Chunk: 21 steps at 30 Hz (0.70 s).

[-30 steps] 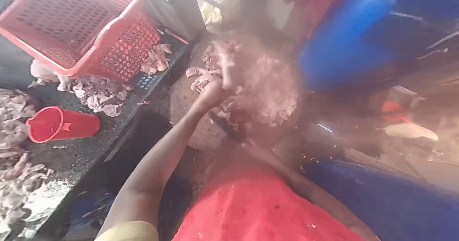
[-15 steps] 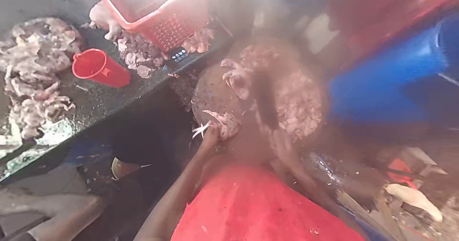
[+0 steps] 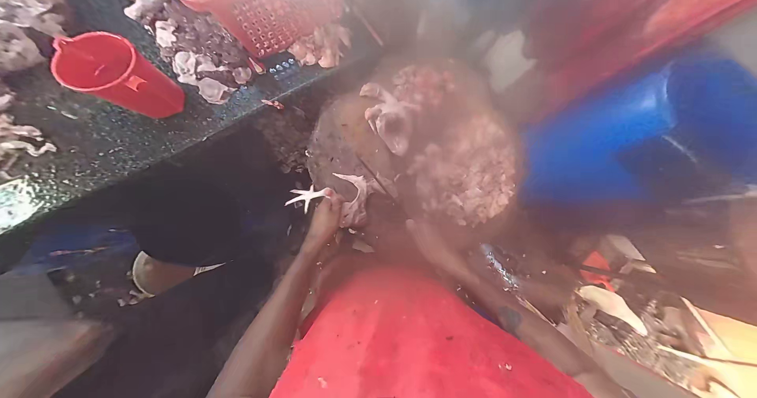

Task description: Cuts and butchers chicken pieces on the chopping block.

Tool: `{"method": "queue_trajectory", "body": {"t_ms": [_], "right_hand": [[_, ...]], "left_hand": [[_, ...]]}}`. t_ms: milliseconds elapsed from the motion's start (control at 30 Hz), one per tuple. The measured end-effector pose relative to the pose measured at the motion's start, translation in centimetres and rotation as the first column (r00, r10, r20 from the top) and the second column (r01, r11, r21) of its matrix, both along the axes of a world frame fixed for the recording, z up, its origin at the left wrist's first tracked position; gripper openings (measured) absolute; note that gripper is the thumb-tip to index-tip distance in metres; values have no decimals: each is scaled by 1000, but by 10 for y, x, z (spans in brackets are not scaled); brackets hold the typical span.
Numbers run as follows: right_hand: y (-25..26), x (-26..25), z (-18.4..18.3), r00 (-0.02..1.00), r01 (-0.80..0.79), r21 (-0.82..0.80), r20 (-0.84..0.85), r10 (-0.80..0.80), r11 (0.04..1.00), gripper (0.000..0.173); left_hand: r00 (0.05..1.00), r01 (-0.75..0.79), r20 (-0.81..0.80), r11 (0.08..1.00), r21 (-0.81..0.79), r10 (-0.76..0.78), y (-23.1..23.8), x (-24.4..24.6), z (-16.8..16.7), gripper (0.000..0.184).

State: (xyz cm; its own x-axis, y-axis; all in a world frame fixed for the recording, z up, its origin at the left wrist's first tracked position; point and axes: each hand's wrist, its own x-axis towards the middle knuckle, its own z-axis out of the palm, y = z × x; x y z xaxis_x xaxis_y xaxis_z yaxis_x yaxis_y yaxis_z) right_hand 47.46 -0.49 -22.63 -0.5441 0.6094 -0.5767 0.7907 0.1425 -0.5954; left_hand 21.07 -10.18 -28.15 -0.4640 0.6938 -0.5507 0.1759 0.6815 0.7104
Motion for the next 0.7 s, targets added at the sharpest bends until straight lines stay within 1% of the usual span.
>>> {"method": "queue_trajectory", "body": {"t_ms": [67, 100, 133, 167, 233, 267, 300, 333, 367, 400, 433, 467, 500, 533, 567, 600, 633, 667, 700], "right_hand": [[-7, 9, 7, 983, 69, 123, -178, -47, 990, 53], [-10, 13, 2, 970, 107, 154, -233, -69, 982, 52], [-12, 18, -9, 969, 131, 167, -232, -91, 977, 51], [-8, 22, -20, 980, 134, 153, -168, -108, 979, 51], [2, 25, -31, 992, 122, 53, 12, -123, 991, 53], [6, 22, -25, 992, 117, 24, 36, -118, 993, 54], [6, 17, -13, 994, 106, 13, 11, -106, 994, 54], [0, 11, 2, 993, 99, 25, -63, -97, 995, 54], [-7, 5, 17, 981, 94, 59, -174, -82, 994, 55], [-14, -1, 35, 959, 89, 99, -277, -58, 991, 61], [-22, -7, 47, 930, 85, 164, -367, -20, 983, 72], [-28, -12, 53, 900, 88, 249, -434, 30, 964, 79], [-30, -14, 49, 884, 75, 319, -460, 85, 945, 81], [-30, -10, 36, 897, 33, 363, -423, 133, 931, 75], [-27, -3, 18, 941, -36, 340, -304, 146, 940, 65], [-19, 3, 2, 984, -112, 216, -114, 139, 970, 59], [-9, 4, -13, 989, -141, 86, 48, 137, 986, 59], [-2, 3, -19, 985, -123, 12, 123, 121, 992, 60], [4, -1, -17, 985, -106, -2, 137, 106, 994, 60]], "left_hand": [[999, 10, 38, 1000, -2, -9, -20, -10, -2, 41], [998, 28, 64, 1000, -13, -27, -30, -12, -3, 41], [994, 57, 92, 998, -29, -54, -38, -12, -5, 41], [988, 95, 124, 995, -40, -89, -43, -9, -6, 41], [967, 183, 193, 982, -53, -169, -50, 6, -7, 42], [953, 216, 227, 975, -50, -199, -52, 15, -7, 42], [943, 232, 255, 972, -42, -214, -52, 25, -9, 42], [933, 246, 281, 968, -42, -224, -54, 35, -9, 43], [929, 248, 294, 968, -41, -225, -53, 44, -8, 43], [928, 243, 301, 969, -42, -220, -52, 52, -10, 43], [932, 231, 294, 972, -39, -210, -53, 59, -14, 42], [940, 214, 277, 976, -30, -198, -54, 63, -15, 42], [949, 191, 260, 981, -19, -179, -53, 63, -14, 42], [955, 161, 252, 987, -8, -154, -54, 62, -12, 43], [961, 136, 243, 991, 4, -133, -55, 60, -11, 42], [964, 114, 241, 993, 11, -113, -56, 56, -10, 41], [965, 93, 244, 996, 16, -94, -57, 53, -11, 40], [966, 72, 249, 997, 17, -74, -60, 49, -13, 40], [966, 45, 254, 999, 27, -50, -60, 44, -16, 40]]}}
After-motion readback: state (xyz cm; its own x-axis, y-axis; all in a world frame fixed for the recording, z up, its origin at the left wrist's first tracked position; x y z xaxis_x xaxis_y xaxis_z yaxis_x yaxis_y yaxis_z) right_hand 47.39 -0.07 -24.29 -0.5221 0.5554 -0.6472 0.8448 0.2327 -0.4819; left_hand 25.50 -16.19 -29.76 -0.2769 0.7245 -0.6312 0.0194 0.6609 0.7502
